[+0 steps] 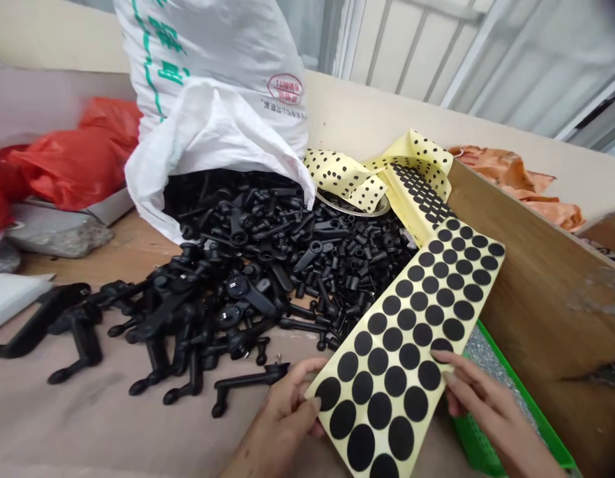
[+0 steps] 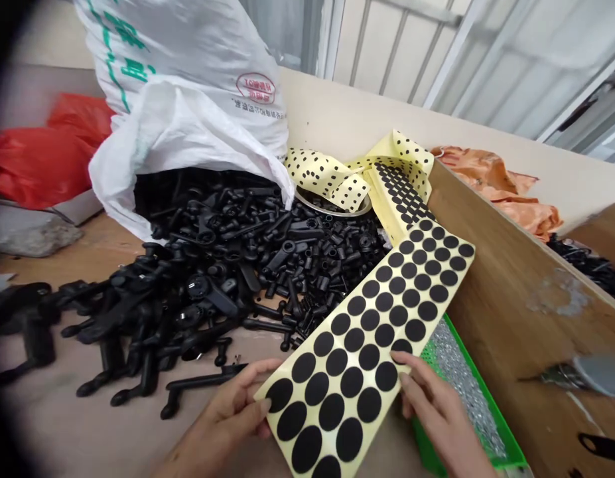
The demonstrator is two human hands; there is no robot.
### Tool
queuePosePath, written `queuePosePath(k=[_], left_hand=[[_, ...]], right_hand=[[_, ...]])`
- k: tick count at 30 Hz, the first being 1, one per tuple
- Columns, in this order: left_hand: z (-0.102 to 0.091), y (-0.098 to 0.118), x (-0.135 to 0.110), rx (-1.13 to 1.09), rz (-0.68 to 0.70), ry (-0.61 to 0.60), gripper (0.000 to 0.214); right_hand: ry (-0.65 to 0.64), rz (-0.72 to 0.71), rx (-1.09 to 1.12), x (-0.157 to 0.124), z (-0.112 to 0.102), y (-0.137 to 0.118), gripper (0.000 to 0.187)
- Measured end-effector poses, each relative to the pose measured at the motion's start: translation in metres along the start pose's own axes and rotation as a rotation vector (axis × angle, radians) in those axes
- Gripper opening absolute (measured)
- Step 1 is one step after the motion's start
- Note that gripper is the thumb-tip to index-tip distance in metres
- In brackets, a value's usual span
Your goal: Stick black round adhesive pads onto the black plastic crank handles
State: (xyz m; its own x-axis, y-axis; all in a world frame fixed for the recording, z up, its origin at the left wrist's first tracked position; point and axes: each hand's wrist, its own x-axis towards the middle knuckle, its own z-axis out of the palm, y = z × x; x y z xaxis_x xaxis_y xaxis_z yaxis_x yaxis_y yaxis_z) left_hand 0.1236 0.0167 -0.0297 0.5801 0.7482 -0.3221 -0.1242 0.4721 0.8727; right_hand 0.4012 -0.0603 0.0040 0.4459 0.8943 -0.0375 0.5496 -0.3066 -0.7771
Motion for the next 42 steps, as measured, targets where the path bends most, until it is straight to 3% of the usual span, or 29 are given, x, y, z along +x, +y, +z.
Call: queuePosePath(k=[2,4,6,9,11,14,19,21,26,29,36,42], left_hand=[[-0.006,-0.008,-0.004,0.258,0.083,0.025,0.037],[-0.013,-0.016,-0.012,0.579,0.242,0.078,0.033],[-0.020,-0.024,-0.020,0.881,0.437,0.120,0.033],[-0.029,-0.037,-0.027,1.257,0.691,0.127,0.043],[-0.030,-0.045,-0.026,1.445,0.813,0.133,0.049],[-0.027,-0.050,-0.019,1.617,0.895,0.118,0.043],[-0.020,-0.047,-0.016,1.683,0.793,0.051,0.037],[-0.017,-0.048,-0.018,1.691,0.726,0.051,0.039],[-0.015,-0.052,-0.021,1.708,0.672,0.099,0.045],[-0.014,-0.054,-0.020,1.704,0.701,0.137,0.043],[-0.013,-0.053,-0.021,1.691,0.763,0.177,0.041],[-0.008,-0.049,-0.020,1.660,0.661,0.119,0.040]], right_hand=[[0.120,-0.046,-0.395,-0.009,-0.003,0.008,0.039],[0.218,-0.129,-0.576,-0.016,0.005,0.001,0.034],[0.095,-0.306,-0.459,-0.021,0.025,-0.018,0.023],[-0.286,-0.511,-0.256,-0.025,0.065,-0.049,0.019],[-0.300,-0.603,-0.314,-0.028,0.091,-0.058,0.017],[-0.180,-0.688,-0.451,-0.031,0.120,-0.054,0.020],[-0.025,-0.829,-0.517,-0.031,0.139,-0.039,0.023],[-0.053,-0.789,-0.502,-0.032,0.136,-0.041,0.022],[-0.322,-0.643,-0.299,-0.032,0.120,-0.053,0.017],[-0.306,-0.620,-0.270,-0.029,0.119,-0.055,0.017],[-0.211,-0.648,-0.510,-0.024,0.133,-0.054,0.018],[-0.292,-0.681,-0.265,-0.026,0.129,-0.060,0.019]])
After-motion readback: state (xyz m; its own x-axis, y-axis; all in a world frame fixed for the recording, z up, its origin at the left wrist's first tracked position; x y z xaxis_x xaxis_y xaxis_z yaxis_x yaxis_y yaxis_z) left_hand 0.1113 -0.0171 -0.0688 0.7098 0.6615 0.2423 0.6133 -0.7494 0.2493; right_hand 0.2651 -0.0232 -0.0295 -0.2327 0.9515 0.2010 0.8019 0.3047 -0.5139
